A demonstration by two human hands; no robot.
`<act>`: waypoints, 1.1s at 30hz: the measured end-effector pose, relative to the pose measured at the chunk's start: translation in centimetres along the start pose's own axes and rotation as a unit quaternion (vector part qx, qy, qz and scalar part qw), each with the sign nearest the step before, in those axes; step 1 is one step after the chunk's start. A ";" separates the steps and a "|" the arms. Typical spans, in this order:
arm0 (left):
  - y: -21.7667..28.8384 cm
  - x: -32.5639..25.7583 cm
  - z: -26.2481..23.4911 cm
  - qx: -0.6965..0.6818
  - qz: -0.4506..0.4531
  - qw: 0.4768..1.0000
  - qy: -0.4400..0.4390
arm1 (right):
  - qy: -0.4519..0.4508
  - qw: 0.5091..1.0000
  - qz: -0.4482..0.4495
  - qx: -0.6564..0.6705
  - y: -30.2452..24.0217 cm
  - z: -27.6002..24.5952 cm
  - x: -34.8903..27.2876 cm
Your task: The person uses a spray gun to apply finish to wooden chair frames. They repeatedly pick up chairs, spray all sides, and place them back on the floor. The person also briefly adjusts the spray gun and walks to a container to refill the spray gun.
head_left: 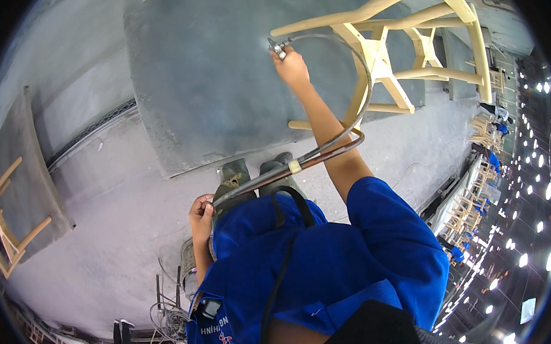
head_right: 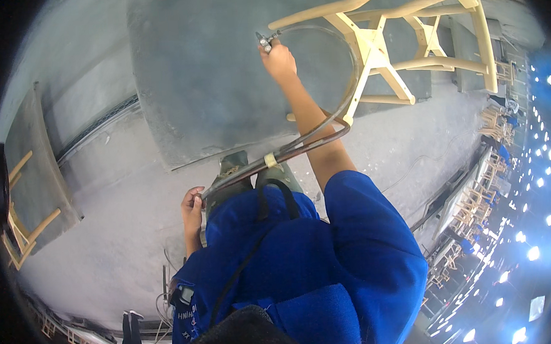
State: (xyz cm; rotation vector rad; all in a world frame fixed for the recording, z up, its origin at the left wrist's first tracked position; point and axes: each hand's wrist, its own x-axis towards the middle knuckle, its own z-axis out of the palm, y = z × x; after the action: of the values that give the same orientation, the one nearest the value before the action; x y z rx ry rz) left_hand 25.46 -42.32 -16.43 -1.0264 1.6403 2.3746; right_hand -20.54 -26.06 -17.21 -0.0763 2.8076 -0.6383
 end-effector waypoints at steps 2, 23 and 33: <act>0.1 0.7 0.8 -0.001 0.001 1.000 -0.012 | 0.010 1.000 0.006 0.005 -0.3 -2.9 -0.6; 7.4 10.3 15.1 -0.056 0.078 0.937 -0.335 | 0.355 0.880 -0.307 -0.068 -8.9 -36.5 -18.8; 9.8 8.4 16.2 -0.077 0.075 0.953 -0.283 | 0.232 0.935 -0.265 -0.048 -8.3 -34.0 -14.8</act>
State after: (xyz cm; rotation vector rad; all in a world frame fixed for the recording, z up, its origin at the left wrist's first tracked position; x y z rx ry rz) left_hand 7.17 -35.16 -9.98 -0.1852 1.3677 2.5851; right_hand -15.31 -17.71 19.49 -0.8275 3.2931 -0.7018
